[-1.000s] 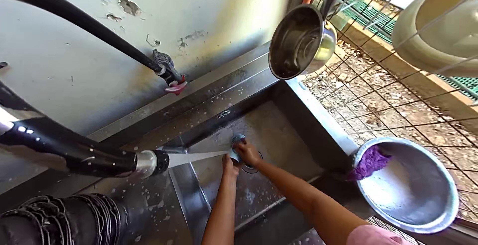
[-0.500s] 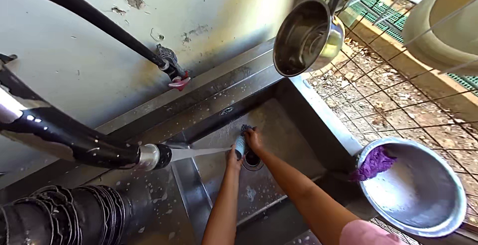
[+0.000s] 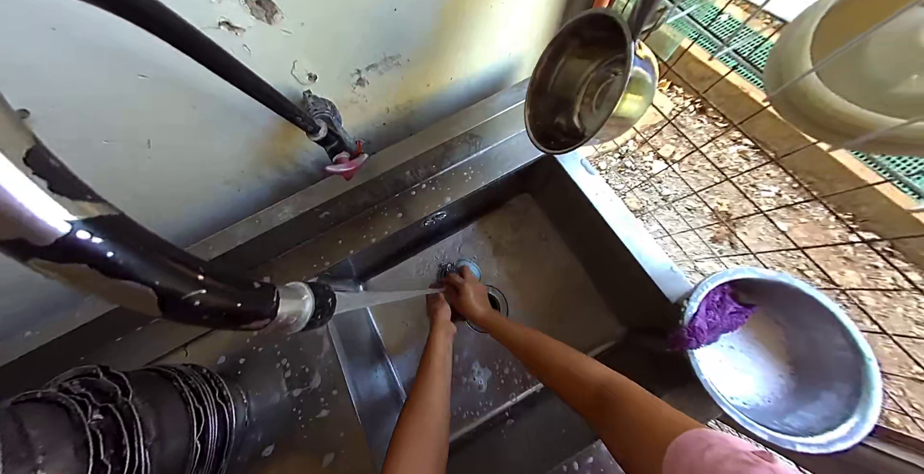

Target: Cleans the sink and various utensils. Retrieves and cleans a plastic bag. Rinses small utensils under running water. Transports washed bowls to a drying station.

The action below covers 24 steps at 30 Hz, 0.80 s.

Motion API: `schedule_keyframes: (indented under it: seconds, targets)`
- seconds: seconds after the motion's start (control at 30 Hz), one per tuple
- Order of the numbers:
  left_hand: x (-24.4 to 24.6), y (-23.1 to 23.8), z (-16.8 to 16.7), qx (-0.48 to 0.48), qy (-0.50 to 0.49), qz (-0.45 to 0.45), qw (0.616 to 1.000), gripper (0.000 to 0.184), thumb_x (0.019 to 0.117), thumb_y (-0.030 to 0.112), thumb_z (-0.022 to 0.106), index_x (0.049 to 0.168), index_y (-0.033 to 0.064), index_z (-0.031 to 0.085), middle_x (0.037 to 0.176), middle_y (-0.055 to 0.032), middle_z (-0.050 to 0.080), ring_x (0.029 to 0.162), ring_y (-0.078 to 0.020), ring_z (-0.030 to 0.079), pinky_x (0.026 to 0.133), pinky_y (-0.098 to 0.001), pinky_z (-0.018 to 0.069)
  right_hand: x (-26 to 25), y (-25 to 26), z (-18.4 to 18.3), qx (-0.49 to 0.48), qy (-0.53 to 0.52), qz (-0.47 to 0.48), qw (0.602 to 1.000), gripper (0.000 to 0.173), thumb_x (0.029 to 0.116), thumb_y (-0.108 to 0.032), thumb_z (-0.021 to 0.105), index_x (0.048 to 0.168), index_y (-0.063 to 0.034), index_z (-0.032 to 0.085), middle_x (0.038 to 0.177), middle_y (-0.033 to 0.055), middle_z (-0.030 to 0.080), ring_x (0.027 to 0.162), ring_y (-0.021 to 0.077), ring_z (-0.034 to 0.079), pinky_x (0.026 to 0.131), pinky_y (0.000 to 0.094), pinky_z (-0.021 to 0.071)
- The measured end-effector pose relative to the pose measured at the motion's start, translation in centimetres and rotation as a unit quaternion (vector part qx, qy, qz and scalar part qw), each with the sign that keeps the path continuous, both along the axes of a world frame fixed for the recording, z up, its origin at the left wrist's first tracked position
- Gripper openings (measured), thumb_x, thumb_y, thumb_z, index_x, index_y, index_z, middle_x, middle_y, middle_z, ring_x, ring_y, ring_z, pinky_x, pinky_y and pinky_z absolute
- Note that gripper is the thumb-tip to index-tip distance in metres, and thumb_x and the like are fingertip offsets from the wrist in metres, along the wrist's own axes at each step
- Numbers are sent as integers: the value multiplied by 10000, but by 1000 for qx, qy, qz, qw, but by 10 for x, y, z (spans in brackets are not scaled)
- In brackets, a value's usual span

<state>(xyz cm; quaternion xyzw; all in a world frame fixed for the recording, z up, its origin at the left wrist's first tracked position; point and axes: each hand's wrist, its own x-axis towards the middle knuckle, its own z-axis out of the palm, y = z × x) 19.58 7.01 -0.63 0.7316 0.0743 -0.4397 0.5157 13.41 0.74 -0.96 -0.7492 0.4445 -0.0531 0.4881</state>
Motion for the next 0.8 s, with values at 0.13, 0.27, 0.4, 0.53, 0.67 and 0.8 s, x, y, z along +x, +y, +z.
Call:
schedule_keyframes:
  seconds: [0.13,0.27,0.4,0.53,0.67,0.8]
  targets:
    - [-5,-2,17,-2,79,14,997,502,1087,266,502,1530,80,359,1490,-261,430,1234,-386,535,935,-528,509,-12,-60,-32,43,37,-71,996,355,1057,-198,525,1351,-36,638,1438,327,502,1295,443,555,1097,525,461]
    - [1,-17,34,-18,150,85,985,442,1037,230,574,1423,45,462,1298,-177,544,1010,-240,587,813,-354,525,-15,-57,-5,49,-59,-135,988,334,1027,-164,590,1306,4,662,1344,308,578,1251,402,581,1091,474,462]
    - [1,-6,18,-62,125,91,986,490,1122,407,256,1322,46,518,1153,-140,623,987,-216,614,835,-411,527,-14,10,5,-2,-104,-30,994,305,1003,-178,602,1229,1,703,1313,286,596,1172,381,633,1017,482,524]
    - [3,-1,15,-7,134,78,988,494,1117,343,350,1491,24,390,1488,-226,442,1283,-334,500,1016,-491,457,-14,-24,-21,13,19,-83,996,334,1036,-215,552,1292,-46,685,1380,298,555,1204,416,617,1017,515,518]
    - [-4,-3,12,2,74,65,995,474,1130,323,313,1515,48,338,1375,-238,520,1157,-322,559,933,-499,493,-3,-2,5,40,-11,-26,999,312,1013,-190,580,1260,-40,699,1378,276,569,1196,393,627,1027,520,513]
    - [-7,8,9,-4,96,87,992,466,1128,287,304,1529,50,302,1460,-269,430,1221,-374,521,936,-524,495,-12,-10,-16,21,0,-40,999,322,1020,-207,569,1277,-57,693,1398,278,552,1209,397,620,1021,512,519]
